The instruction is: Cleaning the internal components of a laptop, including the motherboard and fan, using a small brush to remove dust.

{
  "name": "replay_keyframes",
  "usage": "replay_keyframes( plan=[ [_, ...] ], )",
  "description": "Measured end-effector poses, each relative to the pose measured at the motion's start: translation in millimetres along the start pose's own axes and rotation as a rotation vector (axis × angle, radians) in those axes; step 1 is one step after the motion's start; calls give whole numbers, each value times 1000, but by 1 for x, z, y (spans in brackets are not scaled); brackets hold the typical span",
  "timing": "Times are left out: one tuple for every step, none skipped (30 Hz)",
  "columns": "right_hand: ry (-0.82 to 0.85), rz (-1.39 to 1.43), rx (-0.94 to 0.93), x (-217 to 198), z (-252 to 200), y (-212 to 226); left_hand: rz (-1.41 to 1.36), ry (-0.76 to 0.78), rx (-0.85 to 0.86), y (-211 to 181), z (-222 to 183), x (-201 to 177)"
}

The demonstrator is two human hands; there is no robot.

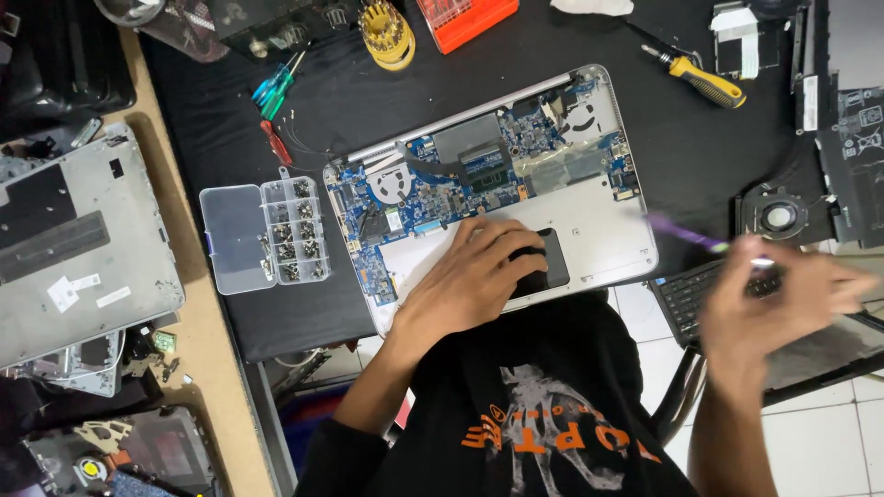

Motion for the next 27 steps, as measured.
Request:
replay_keyframes(
  plan=[
    [-4, -1, -1, 1, 5, 14, 2, -2, 3, 4, 1, 3],
    [96, 234, 63, 11, 8, 24, 49, -33, -27, 10, 1, 5],
    [197, 470, 123, 22, 9, 38, 97, -63, -57, 16, 2, 7],
    [198, 469, 125, 22, 9, 32, 97, -61, -57, 24, 0, 10],
    [211, 251, 125, 20, 9, 24, 168, -98, -80, 33, -2, 11],
    [220, 38, 119, 18, 10, 16, 242, -139, -106, 42, -3, 11],
    [220, 40, 118, 24, 15, 19, 243, -140, -107, 44, -4, 7],
    [93, -14, 102, 19, 22, 22, 254, -170, -127, 46, -4, 2],
    [-34, -68, 84, 13, 28, 25, 265, -201, -146, 48, -5, -3],
    [-30, -70, 88, 11, 33, 45, 263, -195, -146, 48, -6, -4],
    [77, 196, 99, 21, 38, 64, 286, -193, -156, 49, -7, -4],
    [178, 466, 100, 33, 45, 87, 313, -196, -164, 51, -6, -6],
    [175, 465, 101, 35, 37, 77, 314, -196, -162, 51, -5, -7],
    [279, 177, 122, 40, 26, 64, 317, -193, -163, 51, -6, -6],
    [377, -113, 141, 44, 15, 50, 320, -190, -165, 52, -7, -6],
    [378, -113, 140, 38, 26, 47, 319, -190, -166, 53, -7, -6],
    [264, -20, 177, 25, 39, 42, 315, -192, -172, 54, -8, -5],
    [151, 68, 212, 10, 50, 36, 306, -192, -177, 55, -9, -4],
    [154, 64, 213, 10, 44, 42, 302, -189, -176, 54, -9, -3],
    [210, 127, 197, 16, 38, 50, 303, -200, -168, 53, -8, -4],
    [264, 191, 180, 21, 33, 59, 305, -211, -159, 52, -6, -5],
    [261, 190, 182, 25, 32, 55, 306, -211, -156, 52, -6, -6],
    [295, 199, 143, 30, 32, 55, 300, -201, -163, 53, -7, -6],
    [328, 211, 103, 37, 31, 55, 295, -193, -172, 53, -7, -7],
    [325, 212, 104, 36, 33, 46, 299, -193, -171, 55, -8, -7],
    [270, 121, 174, 30, 34, 30, 296, -190, -181, 57, -10, -6],
    [213, 29, 241, 23, 35, 13, 294, -187, -191, 60, -11, -5]
  ],
)
Point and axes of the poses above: each hand's wrist, its own z-axis towards the middle knuckle, its own x-axis out of the palm, y = z × x, the point moved 8 cm from there along z, towards the middle knuckle, and after that the axes turned 8 degrees about -x, right-handed, at the moved point
